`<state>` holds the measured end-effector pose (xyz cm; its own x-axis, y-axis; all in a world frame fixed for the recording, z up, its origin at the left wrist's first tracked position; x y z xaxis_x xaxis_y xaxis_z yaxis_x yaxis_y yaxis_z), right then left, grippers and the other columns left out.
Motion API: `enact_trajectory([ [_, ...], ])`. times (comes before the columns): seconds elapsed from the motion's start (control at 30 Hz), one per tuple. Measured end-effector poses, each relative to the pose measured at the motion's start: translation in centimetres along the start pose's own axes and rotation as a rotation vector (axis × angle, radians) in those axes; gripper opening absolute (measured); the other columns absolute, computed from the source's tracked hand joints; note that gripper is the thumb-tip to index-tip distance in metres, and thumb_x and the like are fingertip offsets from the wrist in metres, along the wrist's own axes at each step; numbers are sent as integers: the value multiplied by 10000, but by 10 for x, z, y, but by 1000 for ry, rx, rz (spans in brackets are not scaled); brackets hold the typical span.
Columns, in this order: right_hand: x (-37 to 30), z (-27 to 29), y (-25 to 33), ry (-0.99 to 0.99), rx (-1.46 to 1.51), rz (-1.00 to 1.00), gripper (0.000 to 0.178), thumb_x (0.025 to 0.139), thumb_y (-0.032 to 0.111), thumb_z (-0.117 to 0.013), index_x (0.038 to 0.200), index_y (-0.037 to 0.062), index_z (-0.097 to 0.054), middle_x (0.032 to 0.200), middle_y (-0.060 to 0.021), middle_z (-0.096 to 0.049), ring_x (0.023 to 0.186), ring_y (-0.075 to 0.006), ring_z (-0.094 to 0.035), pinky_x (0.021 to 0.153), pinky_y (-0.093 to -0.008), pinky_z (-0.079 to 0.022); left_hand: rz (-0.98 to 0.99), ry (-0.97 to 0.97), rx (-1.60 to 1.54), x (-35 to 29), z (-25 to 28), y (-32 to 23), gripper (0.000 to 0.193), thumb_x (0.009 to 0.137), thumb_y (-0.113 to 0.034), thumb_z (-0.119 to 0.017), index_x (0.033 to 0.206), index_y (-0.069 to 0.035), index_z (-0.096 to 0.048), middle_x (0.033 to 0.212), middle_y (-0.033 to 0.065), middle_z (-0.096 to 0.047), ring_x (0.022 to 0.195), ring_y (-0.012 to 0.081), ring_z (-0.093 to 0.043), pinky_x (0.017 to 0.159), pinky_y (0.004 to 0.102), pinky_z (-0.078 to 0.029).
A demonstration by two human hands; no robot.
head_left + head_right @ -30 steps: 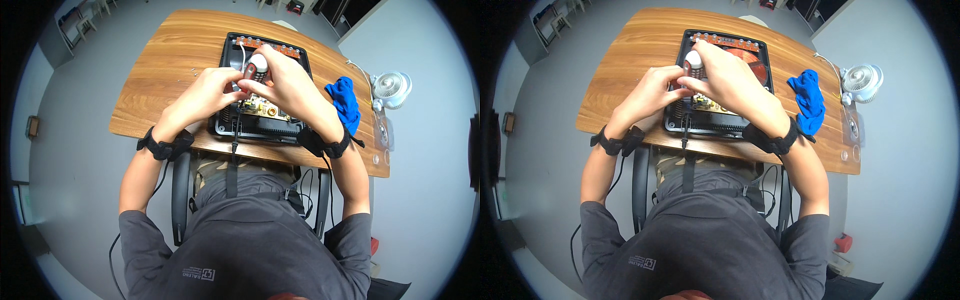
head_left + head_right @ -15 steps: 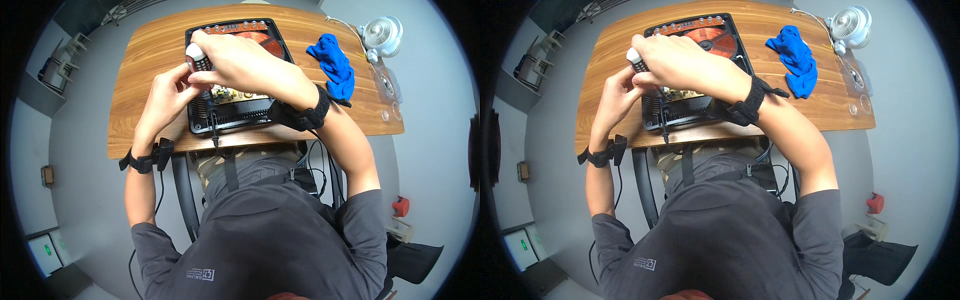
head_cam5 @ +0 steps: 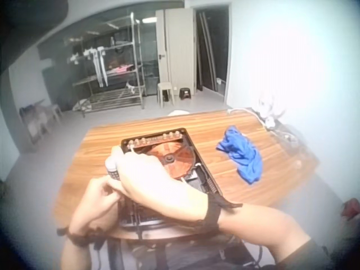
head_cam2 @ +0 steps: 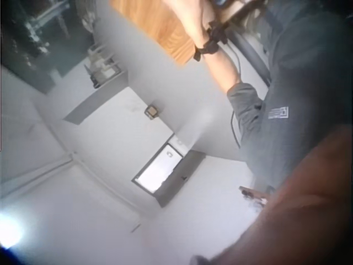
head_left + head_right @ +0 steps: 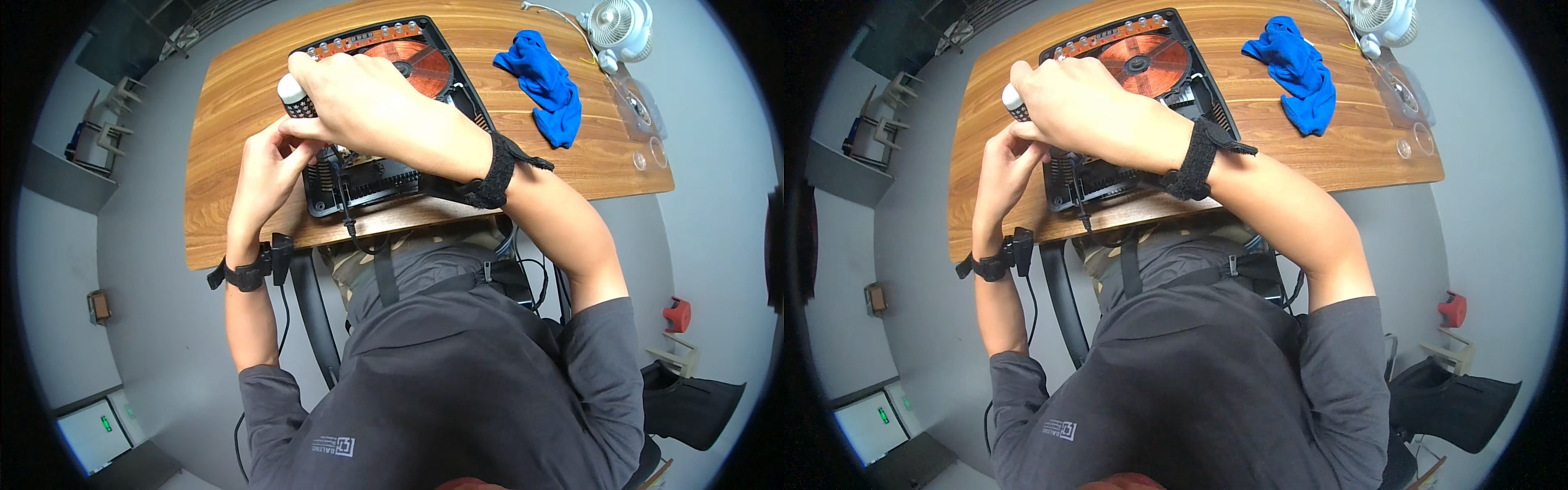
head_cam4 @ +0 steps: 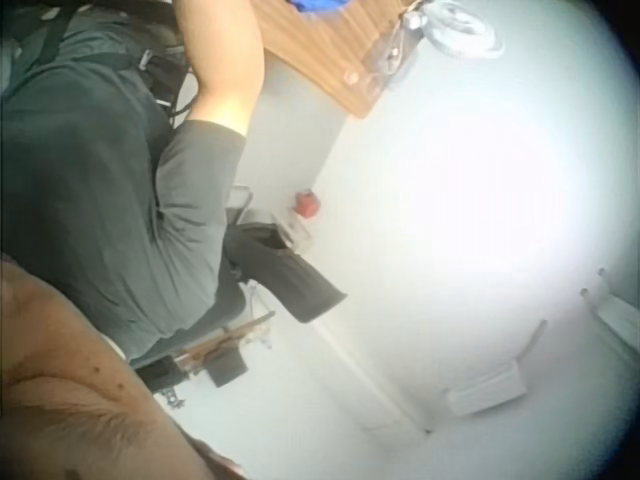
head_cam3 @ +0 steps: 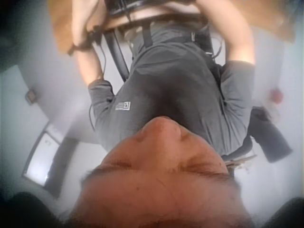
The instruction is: The person uses a screwdriver to remove screws from a disassembled electronic device on a wooden table. They remove a copper-colored disc and other internal components, placing them on the table.
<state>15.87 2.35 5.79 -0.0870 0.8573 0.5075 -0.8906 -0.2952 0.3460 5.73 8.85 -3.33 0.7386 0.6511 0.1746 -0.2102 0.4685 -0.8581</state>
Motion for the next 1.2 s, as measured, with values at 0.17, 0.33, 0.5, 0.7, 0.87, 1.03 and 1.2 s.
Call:
enact_trajectory([
  [0.17, -2, 3, -3, -16, -25, 69, 479, 883, 412, -747, 1020, -30, -625, 832, -212, -721, 823, -378, -743, 699, -458, -594, -11, -59, -3, 0, -3, -12, 98, 956, -33, -660, 1013, 35, -700, 896, 40, -720, 789, 83, -628, 747, 262, -524],
  [0.33, 9, 14, 9, 25, -201, 93, 546, 914, 535, -678, 968, -9, -677, 815, -203, -730, 786, -368, -747, 672, -437, -590, 44, -74, 127, 5, 3, -4, 165, 877, -101, -788, 993, 11, -759, 811, 26, -741, 760, 65, -641, 727, 260, -525],
  [0.5, 18, -2, 6, 172, -185, 103, 403, 918, 416, -651, 1047, 41, -717, 832, -186, -744, 797, -367, -747, 711, -465, -592, 38, -53, 162, 7, 1, -14, 230, 845, -141, -828, 990, 22, -754, 778, 22, -730, 752, 68, -641, 723, 271, -529],
  [0.7, 11, 1, 15, 191, -117, 154, 371, 913, 366, -624, 1053, 36, -720, 848, -184, -749, 833, -366, -745, 757, -481, -590, -20, 26, 110, 11, -3, -21, 163, 884, -42, -742, 1003, 57, -691, 929, 97, -758, 847, 106, -685, 780, 290, -554],
  [0.87, 18, 10, 21, 132, -253, 163, 440, 938, 452, -620, 904, 31, -744, 726, -171, -710, 688, -338, -725, 646, -421, -585, -69, 2, -15, 13, -7, -22, 144, 862, -50, -770, 954, 59, -755, 885, 104, -772, 829, 109, -693, 754, 278, -546],
  [1.03, 24, -3, 21, 147, -290, 165, 391, 930, 401, -626, 912, 24, -728, 715, -183, -708, 673, -343, -723, 642, -429, -587, -3, -60, 94, 11, -1, -17, 143, 856, -61, -784, 936, 49, -738, 876, 85, -761, 816, 103, -672, 764, 276, -541],
  [1.2, 19, 3, 16, 119, -176, 186, 345, 923, 355, -621, 940, 17, -690, 733, -174, -701, 703, -347, -722, 649, -436, -586, -16, -36, -23, 12, -1, -23, 155, 892, -68, -745, 989, 42, -694, 882, 66, -739, 843, 110, -671, 779, 276, -538],
])
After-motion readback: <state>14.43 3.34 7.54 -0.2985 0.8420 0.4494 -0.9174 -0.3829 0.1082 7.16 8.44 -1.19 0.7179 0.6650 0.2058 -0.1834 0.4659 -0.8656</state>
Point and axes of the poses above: each hand's wrist, its own x-axis towards the middle knuckle, its own z-axis out of the back of the hand, y = z × x, the point moved 10 cm from there along x, towards the middle knuckle
